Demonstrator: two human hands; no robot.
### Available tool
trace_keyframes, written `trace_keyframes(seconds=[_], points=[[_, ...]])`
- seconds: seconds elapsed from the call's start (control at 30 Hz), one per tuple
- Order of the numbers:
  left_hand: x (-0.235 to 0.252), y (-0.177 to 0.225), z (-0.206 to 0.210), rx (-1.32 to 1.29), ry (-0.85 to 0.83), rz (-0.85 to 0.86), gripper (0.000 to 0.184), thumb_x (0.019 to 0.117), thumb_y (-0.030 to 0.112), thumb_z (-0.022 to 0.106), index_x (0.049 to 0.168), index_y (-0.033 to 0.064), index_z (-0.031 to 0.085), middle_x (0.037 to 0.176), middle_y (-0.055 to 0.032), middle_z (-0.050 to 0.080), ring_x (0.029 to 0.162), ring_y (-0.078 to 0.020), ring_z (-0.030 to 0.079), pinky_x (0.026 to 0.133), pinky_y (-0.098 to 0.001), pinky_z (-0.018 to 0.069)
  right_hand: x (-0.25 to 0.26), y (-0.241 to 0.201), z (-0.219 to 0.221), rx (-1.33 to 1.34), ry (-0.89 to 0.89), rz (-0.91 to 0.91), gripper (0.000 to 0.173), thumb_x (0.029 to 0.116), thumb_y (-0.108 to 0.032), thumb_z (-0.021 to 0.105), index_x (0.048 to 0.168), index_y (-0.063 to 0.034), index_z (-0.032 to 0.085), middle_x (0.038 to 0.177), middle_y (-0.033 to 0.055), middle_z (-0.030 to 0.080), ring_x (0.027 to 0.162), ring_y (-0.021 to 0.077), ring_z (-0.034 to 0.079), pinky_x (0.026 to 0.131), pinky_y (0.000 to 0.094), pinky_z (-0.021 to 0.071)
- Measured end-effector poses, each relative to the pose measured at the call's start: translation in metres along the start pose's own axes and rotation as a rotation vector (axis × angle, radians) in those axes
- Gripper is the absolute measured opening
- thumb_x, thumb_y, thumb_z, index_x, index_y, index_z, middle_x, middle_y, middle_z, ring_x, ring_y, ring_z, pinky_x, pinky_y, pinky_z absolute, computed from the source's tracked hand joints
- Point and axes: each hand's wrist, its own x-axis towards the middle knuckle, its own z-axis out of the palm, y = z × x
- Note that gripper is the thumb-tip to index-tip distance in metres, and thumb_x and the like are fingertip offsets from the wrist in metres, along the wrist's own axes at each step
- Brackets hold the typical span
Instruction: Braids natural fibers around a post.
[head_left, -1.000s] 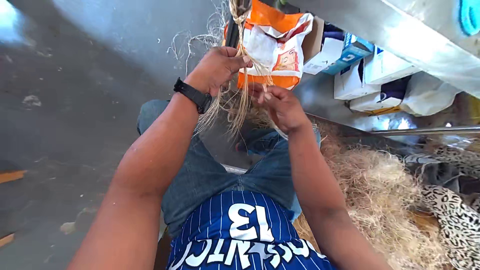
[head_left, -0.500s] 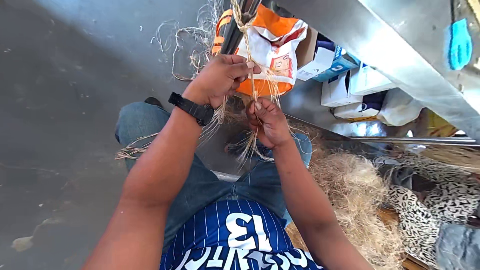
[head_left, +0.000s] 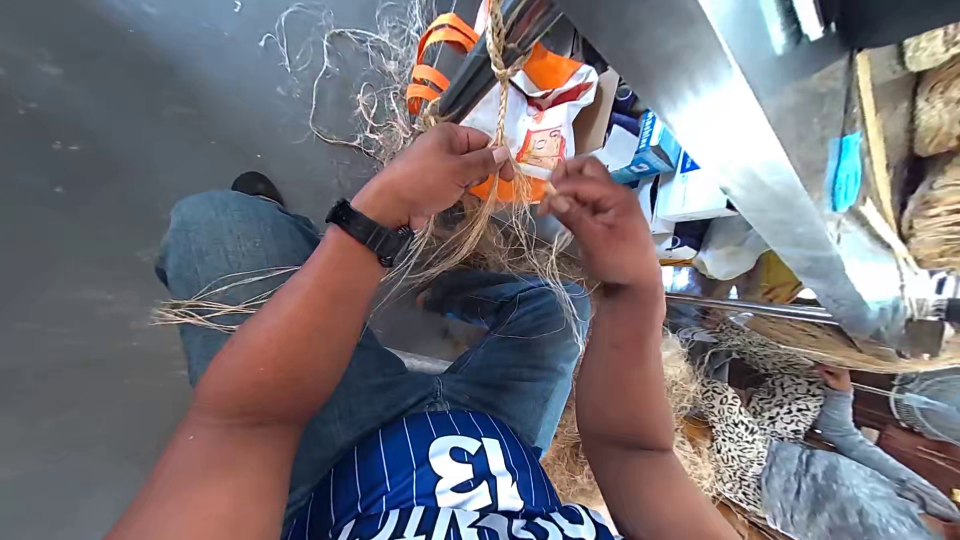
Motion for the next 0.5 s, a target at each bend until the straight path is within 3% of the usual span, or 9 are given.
trace_keyframes(seconds=[0.07, 0.1, 0.17, 0.2, 0.27, 0.3, 0.37, 0.5], points=[[0.0, 0.0, 0.0, -0.009, -0.007, 0.007, 0.025, 0.1078, 0.021, 0.053, 0.091, 0.0103, 0.068, 0.068, 0.0063, 0.053, 0.052, -0.0027, 0.04, 0.047, -0.018, 0.0323, 0.026, 0.016, -0.004, 0.088, -0.1, -0.053, 0.028, 0.1029, -0.027, 0.057, 0.101, -0.0056, 0.075, 0.144, 0.0125, 0.057, 0.135, 0.0213, 0.054, 0.109, 0.0384, 0.0503], [0.0, 0.0, 0.0, -0.016, -0.011, 0.014, 0.026, 0.1078, 0.021, 0.053, 0.088, 0.0105, 0.066, 0.067, 0.0059, 0.053, 0.052, -0.0028, 0.041, 0.047, -0.0181, 0.0323, 0.038, 0.025, -0.002, 0.164, -0.162, -0.072, 0.028, 0.103, -0.026, 0.056, 0.1, -0.0058, 0.075, 0.142, 0.0111, 0.059, 0.134, 0.0198, 0.055, 0.109, 0.038, 0.0497], [0.0, 0.0, -0.002, 0.007, -0.004, 0.029, 0.026, 0.1073, 0.02, 0.055, 0.085, 0.0109, 0.064, 0.069, 0.006, 0.061, 0.052, -0.0008, 0.044, 0.047, -0.0173, 0.0342, 0.053, 0.036, 0.006, 0.343, -0.239, -0.09, 0.023, 0.1047, -0.018, 0.054, 0.101, -0.0044, 0.072, 0.11, 0.004, 0.071, 0.104, 0.0118, 0.066, 0.092, 0.0339, 0.0561], [0.0, 0.0, -0.004, 0.051, 0.007, 0.032, 0.026, 0.1069, 0.021, 0.055, 0.084, 0.0108, 0.064, 0.069, 0.006, 0.06, 0.053, -0.0011, 0.043, 0.048, -0.018, 0.0339, 0.056, 0.037, 0.007, 0.401, -0.263, -0.077, 0.023, 0.1057, -0.017, 0.051, 0.1, -0.0045, 0.069, 0.097, 0.0021, 0.071, 0.088, 0.0104, 0.067, 0.08, 0.0325, 0.0588], [-0.001, 0.002, -0.009, 0.171, 0.034, 0.025, 0.024, 0.1055, 0.023, 0.058, 0.089, 0.0098, 0.07, 0.074, 0.0043, 0.064, 0.058, -0.002, 0.05, 0.054, -0.0197, 0.0405, 0.056, 0.037, 0.004, 0.45, -0.225, -0.027, 0.022, 0.1066, -0.018, 0.049, 0.098, -0.0086, 0.067, 0.083, -0.0047, 0.063, 0.065, 0.0036, 0.054, 0.059, 0.0237, 0.0474], [-0.001, 0.003, -0.012, 0.218, 0.038, 0.015, 0.024, 0.1052, 0.023, 0.059, 0.092, 0.0098, 0.074, 0.079, 0.0033, 0.068, 0.064, -0.0023, 0.055, 0.059, -0.0208, 0.0447, 0.054, 0.039, -0.002, 0.459, -0.188, -0.01, 0.021, 0.1065, -0.018, 0.049, 0.097, -0.0105, 0.066, 0.079, -0.0076, 0.06, 0.06, 0.0011, 0.047, 0.054, 0.0211, 0.0408], [-0.001, 0.005, -0.015, 0.253, 0.03, 0.011, 0.022, 0.1049, 0.023, 0.06, 0.095, 0.0106, 0.075, 0.088, 0.0027, 0.074, 0.072, -0.0017, 0.061, 0.064, -0.0208, 0.0485, 0.05, 0.041, -0.016, 0.454, -0.138, 0.002, 0.02, 0.1059, -0.017, 0.049, 0.094, -0.0121, 0.065, 0.075, -0.0097, 0.057, 0.056, -0.0008, 0.043, 0.052, 0.0188, 0.037], [0.002, 0.002, -0.008, 0.193, 0.052, 0.028, 0.015, 0.1027, 0.02, 0.063, 0.096, 0.0111, 0.073, 0.079, 0.0047, 0.066, 0.062, -0.0015, 0.052, 0.056, -0.0184, 0.0422, 0.043, 0.041, -0.027, 0.419, -0.162, 0.001, 0.02, 0.106, -0.015, 0.051, 0.094, -0.0101, 0.066, 0.071, -0.0097, 0.055, 0.055, -0.0015, 0.042, 0.051, 0.0174, 0.0355]])
